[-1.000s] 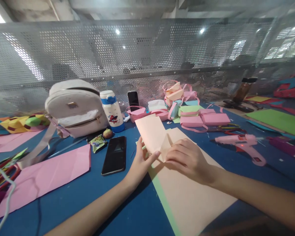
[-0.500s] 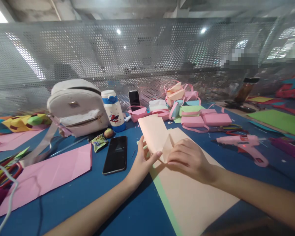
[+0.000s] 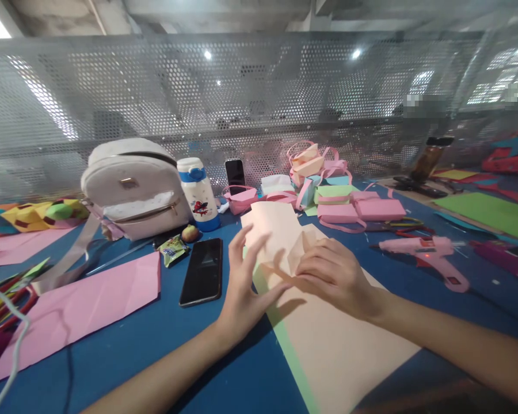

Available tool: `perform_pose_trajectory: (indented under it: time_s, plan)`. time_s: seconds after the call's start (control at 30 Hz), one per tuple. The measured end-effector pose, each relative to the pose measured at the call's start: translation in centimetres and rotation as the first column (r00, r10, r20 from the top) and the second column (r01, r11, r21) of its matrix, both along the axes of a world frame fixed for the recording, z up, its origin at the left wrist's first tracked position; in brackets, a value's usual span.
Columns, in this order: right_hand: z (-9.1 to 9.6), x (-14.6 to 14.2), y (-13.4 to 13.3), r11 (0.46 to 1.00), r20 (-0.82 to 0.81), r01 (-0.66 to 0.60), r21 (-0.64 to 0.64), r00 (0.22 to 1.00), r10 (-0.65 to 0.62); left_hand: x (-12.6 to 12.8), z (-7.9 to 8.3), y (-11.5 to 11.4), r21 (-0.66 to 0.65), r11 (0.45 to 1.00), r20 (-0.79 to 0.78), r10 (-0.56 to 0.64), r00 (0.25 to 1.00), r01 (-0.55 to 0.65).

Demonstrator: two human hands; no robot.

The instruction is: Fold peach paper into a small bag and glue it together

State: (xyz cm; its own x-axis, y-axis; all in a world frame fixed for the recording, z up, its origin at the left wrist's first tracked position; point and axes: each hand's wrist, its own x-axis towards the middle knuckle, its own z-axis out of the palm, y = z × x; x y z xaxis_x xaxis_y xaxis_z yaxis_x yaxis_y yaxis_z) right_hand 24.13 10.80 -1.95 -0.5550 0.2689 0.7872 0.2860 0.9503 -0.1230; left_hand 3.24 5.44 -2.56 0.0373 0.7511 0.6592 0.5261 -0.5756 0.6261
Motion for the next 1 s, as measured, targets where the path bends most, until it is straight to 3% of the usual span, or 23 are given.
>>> perform_pose_trajectory:
  time_s: [0.13, 0.3, 0.5, 0.8, 1.0]
  plan:
    - [0.0, -0.1, -0.3, 1.000, -0.035, -0.007, -0.024, 0.999, 0.006, 0.2, 0.6, -0.8, 0.066, 0.995, -0.177, -0.064, 0.982, 0.076]
    - [0.1, -0.3, -0.9, 0.999, -0.045, -0.024, -0.039, 0.999, 0.022, 0.4, 0.4, -0.5, 0.098, 0.994, -0.146, -0.022, 0.989, 0.036]
    - [0.2, -0.3, -1.0, 0.998, -0.041, -0.052, -0.041, 0.998, 0.050, 0.3, 0.5, -0.4, 0.162, 0.984, -0.240, -0.038, 0.970, 0.079]
    - [0.4, -0.3, -1.3, 0.990, -0.119, -0.111, -0.092, 0.988, 0.100, 0.2, 0.6, -0.4, 0.151, 0.983, -0.217, -0.066, 0.974, 0.100]
    - [1.3, 0.3, -1.0, 0.997, -0.139, -0.068, -0.040, 0.988, 0.062, 0.2, 0.7, -0.2, 0.138, 0.984, -0.196, -0.086, 0.977, 0.115]
